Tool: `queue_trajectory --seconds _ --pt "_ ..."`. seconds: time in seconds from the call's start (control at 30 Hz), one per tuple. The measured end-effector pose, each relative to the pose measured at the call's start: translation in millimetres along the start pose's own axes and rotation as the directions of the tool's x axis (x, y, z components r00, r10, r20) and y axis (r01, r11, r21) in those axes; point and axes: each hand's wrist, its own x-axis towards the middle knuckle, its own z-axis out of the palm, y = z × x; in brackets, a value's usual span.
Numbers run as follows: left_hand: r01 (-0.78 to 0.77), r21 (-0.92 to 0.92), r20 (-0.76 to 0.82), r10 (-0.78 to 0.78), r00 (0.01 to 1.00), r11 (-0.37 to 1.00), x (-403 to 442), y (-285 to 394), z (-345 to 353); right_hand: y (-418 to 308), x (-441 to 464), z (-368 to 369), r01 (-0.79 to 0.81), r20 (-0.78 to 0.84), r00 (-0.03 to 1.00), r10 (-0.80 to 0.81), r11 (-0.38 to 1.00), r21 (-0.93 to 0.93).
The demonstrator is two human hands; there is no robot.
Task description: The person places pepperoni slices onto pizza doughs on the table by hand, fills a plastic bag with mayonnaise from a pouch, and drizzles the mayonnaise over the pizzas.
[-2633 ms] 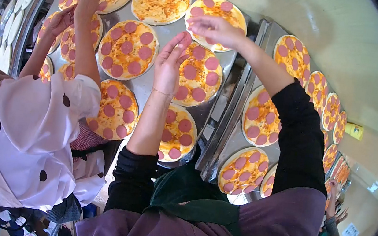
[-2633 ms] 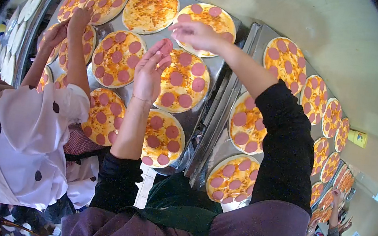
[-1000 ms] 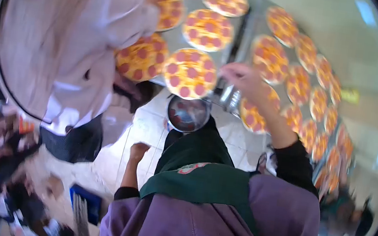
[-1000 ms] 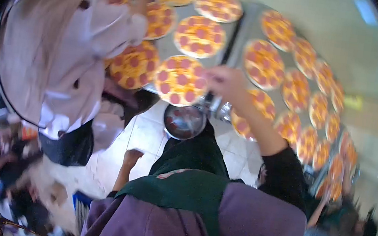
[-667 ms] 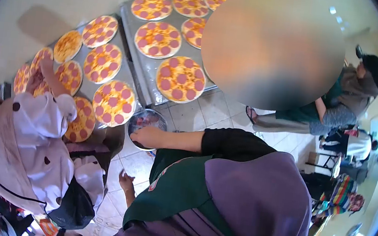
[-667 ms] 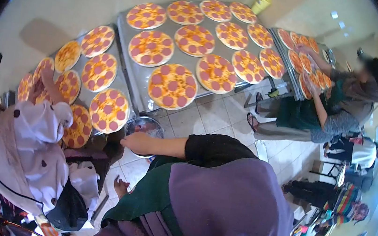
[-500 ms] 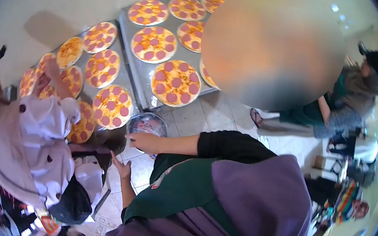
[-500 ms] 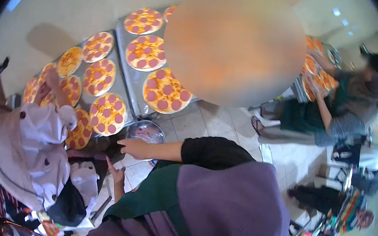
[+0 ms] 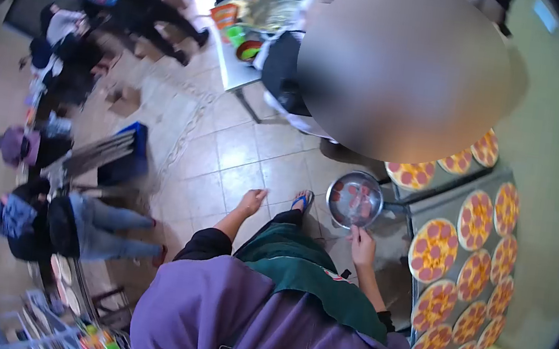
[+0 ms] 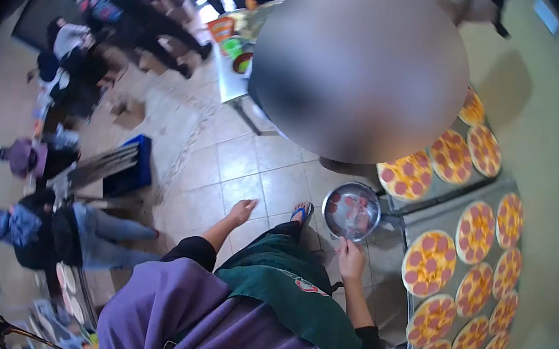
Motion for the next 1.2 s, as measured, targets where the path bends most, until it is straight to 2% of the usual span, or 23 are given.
queue_trajectory --seconds 0.03,0.07,0.1,0.17,0.23,0.27,0.33,0.37,0.4,0.43,0.47,0.53,0.6,0.67,0.7,0.77,0.83,0.9,0.97,1.03,1.1,1.13,1.2 --pt "0.130 -0.053 -0.030 -0.132 0.991 0.990 -9 -42 -14 0 0 4 0.026 0.068 0.997 -0.024 0.999 -0.035" --pt "0.165 -0.078 -0.216 -0.178 0.960 0.983 -17 -96 -18 -3 4 8 0.042 0.093 0.995 -0.039 0.998 -0.037" --pt "0.241 -0.136 -0.305 -0.272 0.913 0.961 -32 -139 -24 -12 9 9 0.101 0.092 0.991 -0.101 0.995 0.003" --pt "0.478 -0.130 -0.343 -0.492 0.800 0.869 -62 -207 -39 -37 20 11 0.162 0.100 0.981 -0.165 0.986 0.035" --pt "0.552 -0.172 -0.359 -0.573 0.737 0.816 -93 -233 -51 -67 38 17 0.206 0.107 0.971 -0.212 0.976 0.066" --pt "0.556 -0.177 -0.350 -0.580 0.736 0.812 -95 -241 -53 -71 47 30 0.308 0.051 0.950 -0.309 0.951 0.028" --pt "0.576 -0.232 -0.388 -0.618 0.684 0.784 -83 -264 -56 -94 60 52 0.269 0.092 0.957 -0.276 0.960 0.077" --pt "0.515 -0.258 -0.369 -0.576 0.729 0.817 -65 -275 -58 -109 68 65 0.234 0.124 0.960 -0.250 0.964 0.129" --pt "0.453 -0.282 -0.350 -0.530 0.772 0.846 -47 -288 -60 -124 72 83 0.244 0.142 0.954 -0.264 0.959 0.144" --pt "0.404 -0.194 -0.309 -0.446 0.840 0.894 -34 -277 -75 -139 75 102 0.237 0.134 0.958 -0.255 0.962 0.138" --pt "0.340 -0.109 -0.258 -0.357 0.898 0.934 -16 -261 -95 -155 79 123 0.239 0.200 0.946 -0.257 0.965 0.111" --pt "0.109 -0.003 -0.186 -0.108 0.977 0.994 26 -250 -135 -190 88 166 0.240 0.305 0.918 -0.254 0.967 0.085" --pt "0.016 -0.037 -0.192 -0.023 0.981 0.999 69 -244 -175 -223 96 217 0.393 0.376 0.852 -0.364 0.919 -0.002" --pt "-0.074 -0.150 -0.253 0.034 0.967 0.986 101 -243 -217 -280 104 249 0.409 0.506 0.782 -0.364 0.912 0.024" --pt "-0.074 -0.156 -0.248 0.033 0.968 0.985 102 -245 -232 -299 108 266 0.406 0.509 0.783 -0.358 0.914 0.018" --pt "-0.037 -0.375 -0.247 -0.062 0.967 0.926 116 -250 -273 -332 125 297 0.457 0.586 0.713 -0.384 0.889 0.026" --pt "-0.012 -0.390 -0.211 -0.076 0.974 0.921 124 -279 -295 -368 146 307 0.454 0.594 0.703 -0.390 0.890 0.047" --pt "0.284 -0.625 -0.013 -0.374 0.928 0.727 120 -294 -314 -389 166 315 0.429 0.610 0.698 -0.374 0.901 0.061" --pt "0.420 -0.741 0.074 -0.558 0.827 0.524 128 -333 -320 -397 192 324 0.441 0.550 0.742 -0.384 0.897 0.030" --pt "0.434 -0.828 0.084 -0.686 0.723 0.356 138 -357 -326 -401 217 328 0.416 0.534 0.760 -0.371 0.909 0.040" --pt "0.452 -0.824 0.095 -0.703 0.704 0.341 153 -359 -339 -410 246 328 0.295 0.518 0.815 -0.260 0.955 0.016" --pt "0.468 -0.826 0.108 -0.728 0.677 0.313 163 -355 -346 -404 261 337 0.286 0.507 0.825 -0.249 0.958 0.006" --pt "0.459 -0.807 0.089 -0.693 0.716 0.371 187 -344 -364 -406 291 350 0.275 0.523 0.822 -0.224 0.961 -0.020"
